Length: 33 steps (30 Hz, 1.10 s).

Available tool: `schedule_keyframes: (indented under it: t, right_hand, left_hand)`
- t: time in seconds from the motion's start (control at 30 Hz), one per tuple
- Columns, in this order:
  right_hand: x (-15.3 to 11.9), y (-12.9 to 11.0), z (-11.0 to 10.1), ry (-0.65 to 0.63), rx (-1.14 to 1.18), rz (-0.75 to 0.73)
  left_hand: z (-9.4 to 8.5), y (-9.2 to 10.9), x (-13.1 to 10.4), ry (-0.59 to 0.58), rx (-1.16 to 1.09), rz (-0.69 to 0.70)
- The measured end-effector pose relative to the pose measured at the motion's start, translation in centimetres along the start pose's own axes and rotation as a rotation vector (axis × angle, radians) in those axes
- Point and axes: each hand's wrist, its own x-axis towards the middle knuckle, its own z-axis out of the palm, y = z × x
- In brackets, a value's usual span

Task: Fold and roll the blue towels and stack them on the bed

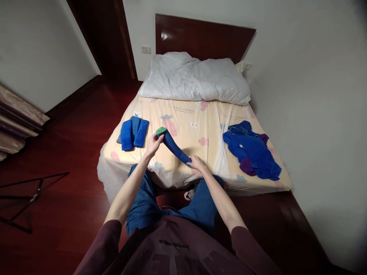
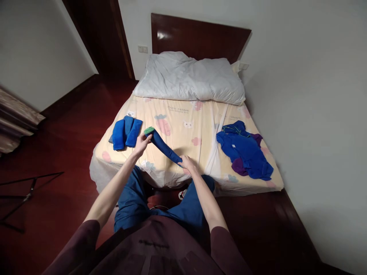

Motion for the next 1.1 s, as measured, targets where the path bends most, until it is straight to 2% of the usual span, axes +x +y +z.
schedule_keyframes:
  t: [0.1, 0.2, 0.33, 0.43, 0.57, 0.73, 0.93, 1.1]
  right_hand:
    - [2.1, -4.0, -0.3, 0.027, 0.094, -0.004]
    - [5.0, -8.9, -0.2, 0.050, 0.146, 0.001]
    - [8.8, -15.3, 0.4, 0.148, 0.188, -0.058]
    - [11.0, -19.1, 1.2, 0.181, 0.334, -0.145]
    - [13.0, -23.0, 2.3, 0.074, 0.623, -0.207]
    - [14.1, -26.2, 3.5, -0.012, 0.875, -0.272]
    - [14.9, -26.8, 4.5, -0.019, 0.833, -0.229]
    - [15.9, -27.6, 5.4, -0.040, 0.706, -0.214]
  left_hand:
    - [0.6, 5.4, 1.9, -0.247, 0.169, 0.166]
    - [0.7, 10.3, 3.2, -0.370, 0.344, 0.287]
    - [-1.0, 14.9, 4.0, -0.380, 0.497, 0.387]
    - [-3.2, 16.9, 4.3, -0.290, 0.602, 0.440]
    - [-6.0, 17.6, 4.4, -0.184, 0.682, 0.451]
    - [-8.0, 16.5, 4.8, -0.150, 0.726, 0.416]
    - [-9.8, 15.4, 5.5, -0.141, 0.802, 0.381]
    - [-11.9, 14.2, 5.9, -0.122, 0.767, 0.394]
